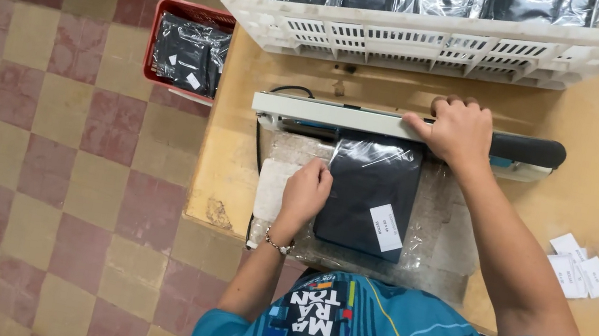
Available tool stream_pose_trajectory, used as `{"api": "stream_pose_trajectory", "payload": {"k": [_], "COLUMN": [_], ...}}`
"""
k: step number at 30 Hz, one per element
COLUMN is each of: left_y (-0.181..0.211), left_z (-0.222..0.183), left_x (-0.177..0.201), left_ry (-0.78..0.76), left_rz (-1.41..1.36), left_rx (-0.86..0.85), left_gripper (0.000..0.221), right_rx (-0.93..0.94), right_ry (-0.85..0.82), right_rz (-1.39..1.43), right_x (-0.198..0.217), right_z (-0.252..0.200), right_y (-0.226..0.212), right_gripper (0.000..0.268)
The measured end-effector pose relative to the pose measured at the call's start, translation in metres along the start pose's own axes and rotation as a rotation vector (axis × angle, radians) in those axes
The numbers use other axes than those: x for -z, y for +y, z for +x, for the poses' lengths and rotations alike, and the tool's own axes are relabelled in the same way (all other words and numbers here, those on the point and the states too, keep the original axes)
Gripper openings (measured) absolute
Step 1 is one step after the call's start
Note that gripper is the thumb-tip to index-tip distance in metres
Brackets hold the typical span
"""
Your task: The person repeatedly places black folded items into clear plastic bags, inserts small white labels, and uses a handheld heat sealer to close the bags. Sealed packages are moved into a white basket on the table.
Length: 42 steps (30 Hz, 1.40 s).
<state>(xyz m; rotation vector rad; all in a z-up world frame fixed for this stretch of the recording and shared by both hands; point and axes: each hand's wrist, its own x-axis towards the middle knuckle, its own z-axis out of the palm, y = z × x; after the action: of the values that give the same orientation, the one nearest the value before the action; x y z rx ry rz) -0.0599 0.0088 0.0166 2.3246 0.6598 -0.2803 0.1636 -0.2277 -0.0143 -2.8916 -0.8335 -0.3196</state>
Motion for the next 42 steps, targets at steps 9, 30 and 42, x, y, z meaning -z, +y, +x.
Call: {"api": "stream_pose_trajectory", "payload": {"k": [9, 30, 42], "left_y": [0.024, 0.054, 0.066], "left_z": [-0.001, -0.007, -0.01], "left_x": [0.012, 0.002, 0.008], "left_ry": [-0.105, -0.146, -0.103], "left_rz": [-0.474, -0.877, -0.814], "left_rx": [0.202, 0.078, 0.071], "left_gripper": [0.041, 0.035, 0.034], "right_rx": [-0.005, -0.05, -0.014], "right_ry": [0.099, 0.045, 0.042], "right_rz": [0.0, 0.066, 0.023], "right_x": [-0.007, 0.0, -0.007], "right_z": [-0.004, 0.0, -0.004], "right_y": [-0.002, -0.009, -0.003], "right_gripper": [0.068, 0.072, 0.073]}}
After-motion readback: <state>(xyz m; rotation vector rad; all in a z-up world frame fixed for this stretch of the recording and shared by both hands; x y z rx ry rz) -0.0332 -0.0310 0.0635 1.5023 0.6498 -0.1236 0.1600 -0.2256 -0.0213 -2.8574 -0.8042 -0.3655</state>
